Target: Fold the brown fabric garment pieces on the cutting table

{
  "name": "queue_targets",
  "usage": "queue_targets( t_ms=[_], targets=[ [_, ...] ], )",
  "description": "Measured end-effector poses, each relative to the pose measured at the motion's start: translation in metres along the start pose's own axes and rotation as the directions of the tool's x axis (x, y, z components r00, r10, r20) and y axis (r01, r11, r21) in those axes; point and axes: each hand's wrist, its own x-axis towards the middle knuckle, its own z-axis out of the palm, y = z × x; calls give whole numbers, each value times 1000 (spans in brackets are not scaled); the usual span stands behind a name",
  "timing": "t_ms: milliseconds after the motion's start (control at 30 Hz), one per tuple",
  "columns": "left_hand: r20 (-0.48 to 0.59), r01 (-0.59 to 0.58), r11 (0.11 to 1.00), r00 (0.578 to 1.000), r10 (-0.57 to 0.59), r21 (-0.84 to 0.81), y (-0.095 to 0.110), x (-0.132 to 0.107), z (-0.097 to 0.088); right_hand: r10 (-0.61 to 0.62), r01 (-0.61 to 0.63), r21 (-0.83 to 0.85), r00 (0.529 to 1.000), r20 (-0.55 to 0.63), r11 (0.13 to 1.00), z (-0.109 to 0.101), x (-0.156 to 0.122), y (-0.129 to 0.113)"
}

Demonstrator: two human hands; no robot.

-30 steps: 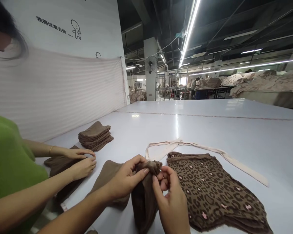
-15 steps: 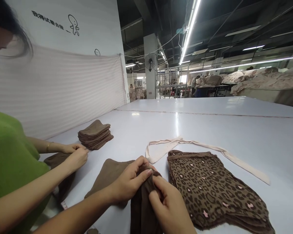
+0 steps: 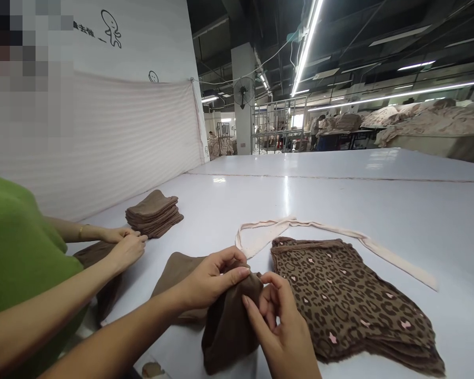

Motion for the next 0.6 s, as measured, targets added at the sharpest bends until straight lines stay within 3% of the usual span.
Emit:
queue_targets(
  t_ms=[233, 400, 500, 600],
  targets=[
    [-18, -9, 983, 1000, 13, 186, 0, -1, 0, 36, -36, 43, 999, 1, 998, 1, -1, 8],
    [-42, -27, 964, 998, 39, 263, -5, -1, 0, 88, -112, 164, 985, 149, 980, -8, 7, 10],
    [-46, -27, 988, 998, 34, 154, -9, 3, 1, 173, -301, 330, 915, 365, 895, -7, 8, 7],
    [56, 48, 999, 997, -47, -13, -16, 9, 2, 180, -507, 383, 753, 633, 772, -1, 2, 5]
  ],
)
